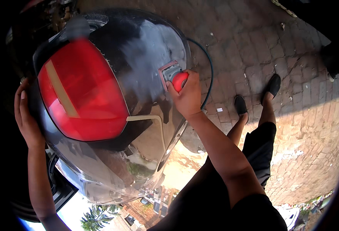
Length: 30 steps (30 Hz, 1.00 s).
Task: The person sands the rear quarter panel of a car using a power sander and applies masking tape to the tail light with assistance from another person.
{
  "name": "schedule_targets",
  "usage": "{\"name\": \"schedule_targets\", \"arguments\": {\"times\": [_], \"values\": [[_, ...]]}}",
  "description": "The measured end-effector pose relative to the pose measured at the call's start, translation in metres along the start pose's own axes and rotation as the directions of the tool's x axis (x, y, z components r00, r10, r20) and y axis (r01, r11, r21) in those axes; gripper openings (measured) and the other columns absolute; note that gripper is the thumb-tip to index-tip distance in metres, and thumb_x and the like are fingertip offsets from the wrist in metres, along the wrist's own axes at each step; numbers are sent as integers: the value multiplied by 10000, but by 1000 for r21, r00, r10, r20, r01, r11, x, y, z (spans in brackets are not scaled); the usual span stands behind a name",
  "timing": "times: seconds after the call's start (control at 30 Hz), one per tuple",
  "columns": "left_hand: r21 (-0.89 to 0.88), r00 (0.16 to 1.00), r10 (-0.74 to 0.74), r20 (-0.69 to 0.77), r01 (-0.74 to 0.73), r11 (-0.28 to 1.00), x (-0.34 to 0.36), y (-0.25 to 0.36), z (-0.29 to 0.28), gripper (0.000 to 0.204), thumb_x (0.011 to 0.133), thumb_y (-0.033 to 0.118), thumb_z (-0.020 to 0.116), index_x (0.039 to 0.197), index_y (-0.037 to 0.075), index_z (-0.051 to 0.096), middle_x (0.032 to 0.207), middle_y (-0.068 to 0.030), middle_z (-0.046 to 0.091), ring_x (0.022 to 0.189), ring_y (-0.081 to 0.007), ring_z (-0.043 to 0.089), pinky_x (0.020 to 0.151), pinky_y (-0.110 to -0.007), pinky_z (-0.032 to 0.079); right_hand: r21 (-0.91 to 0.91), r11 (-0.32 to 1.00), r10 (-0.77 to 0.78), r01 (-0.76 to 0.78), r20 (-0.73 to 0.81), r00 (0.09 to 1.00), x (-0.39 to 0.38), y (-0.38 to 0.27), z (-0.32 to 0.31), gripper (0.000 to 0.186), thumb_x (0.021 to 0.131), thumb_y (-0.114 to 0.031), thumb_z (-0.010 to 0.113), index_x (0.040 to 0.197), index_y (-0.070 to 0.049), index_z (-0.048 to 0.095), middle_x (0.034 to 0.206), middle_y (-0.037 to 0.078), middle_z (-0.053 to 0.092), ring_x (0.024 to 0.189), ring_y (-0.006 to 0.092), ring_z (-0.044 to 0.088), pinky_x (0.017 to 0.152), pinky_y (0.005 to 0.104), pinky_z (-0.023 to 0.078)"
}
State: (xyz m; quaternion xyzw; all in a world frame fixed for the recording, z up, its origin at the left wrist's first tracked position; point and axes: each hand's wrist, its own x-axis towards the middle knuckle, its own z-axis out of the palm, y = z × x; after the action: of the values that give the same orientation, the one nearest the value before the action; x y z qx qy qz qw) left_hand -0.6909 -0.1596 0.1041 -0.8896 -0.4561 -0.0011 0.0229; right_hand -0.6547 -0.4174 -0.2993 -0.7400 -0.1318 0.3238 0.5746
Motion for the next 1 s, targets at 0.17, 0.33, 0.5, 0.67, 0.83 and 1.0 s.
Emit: {"name": "schedule_targets", "arguments": {"times": [0.17, 0.33, 0.5, 0.67, 0.83, 1.0], "values": [[-18, 999, 26, 23, -26, 1000, 2, 6, -1, 524, 1149, 396, 440, 1506, 56, 615, 1498, -144, 648, 1464, -247, 542, 1269, -371, 335, 5, 998, 63, -63, 29, 998, -34, 9, -3, 644, 868, -242, 876, 1334, 24, 521, 1202, 240, 584, 1073, 463, 650, 893, 501, 546], [-9, 999, 38, 23, -38, 999, 2, 2, 1, 525, 1149, 391, 432, 1494, 45, 623, 1506, -151, 633, 1471, -248, 530, 1264, -370, 335, -3, 999, 47, -47, -19, 999, -1, -5, -1, 637, 870, -260, 879, 1323, 18, 528, 1209, 243, 580, 1064, 471, 644, 875, 504, 550], [27, 999, 38, 17, -39, 999, 1, 7, -2, 527, 1146, 399, 431, 1496, 56, 625, 1500, -151, 635, 1467, -262, 532, 1264, -370, 332, -85, 996, 31, -28, 26, 999, -47, 10, -7, 668, 866, -301, 874, 1348, -34, 495, 1278, 207, 557, 1041, 462, 682, 823, 529, 590], [38, 999, 46, 25, -47, 998, -1, 4, 3, 569, 1142, 455, 419, 1502, 64, 621, 1507, -157, 631, 1467, -268, 536, 1268, -384, 332, -61, 997, 46, -46, 2, 999, 9, -10, -2, 650, 868, -304, 870, 1333, -29, 508, 1258, 200, 576, 1050, 458, 677, 815, 528, 589], [99, 998, 65, 5, -66, 993, 1, 3, -2, 567, 1142, 458, 419, 1510, 76, 619, 1510, -161, 628, 1467, -267, 537, 1263, -386, 343, -13, 999, 40, -40, -27, 999, -31, 8, 1, 641, 863, -269, 881, 1328, -2, 530, 1224, 231, 590, 1042, 465, 661, 851, 500, 567], [100, 1000, 3, -3, -3, 995, 0, 8, 2, 562, 1142, 449, 414, 1510, 77, 619, 1512, -152, 626, 1480, -271, 524, 1262, -388, 347, -11, 1000, 26, -26, -19, 999, -7, -3, -2, 655, 865, -265, 883, 1344, 5, 526, 1236, 228, 593, 1057, 465, 663, 888, 500, 562]]}}
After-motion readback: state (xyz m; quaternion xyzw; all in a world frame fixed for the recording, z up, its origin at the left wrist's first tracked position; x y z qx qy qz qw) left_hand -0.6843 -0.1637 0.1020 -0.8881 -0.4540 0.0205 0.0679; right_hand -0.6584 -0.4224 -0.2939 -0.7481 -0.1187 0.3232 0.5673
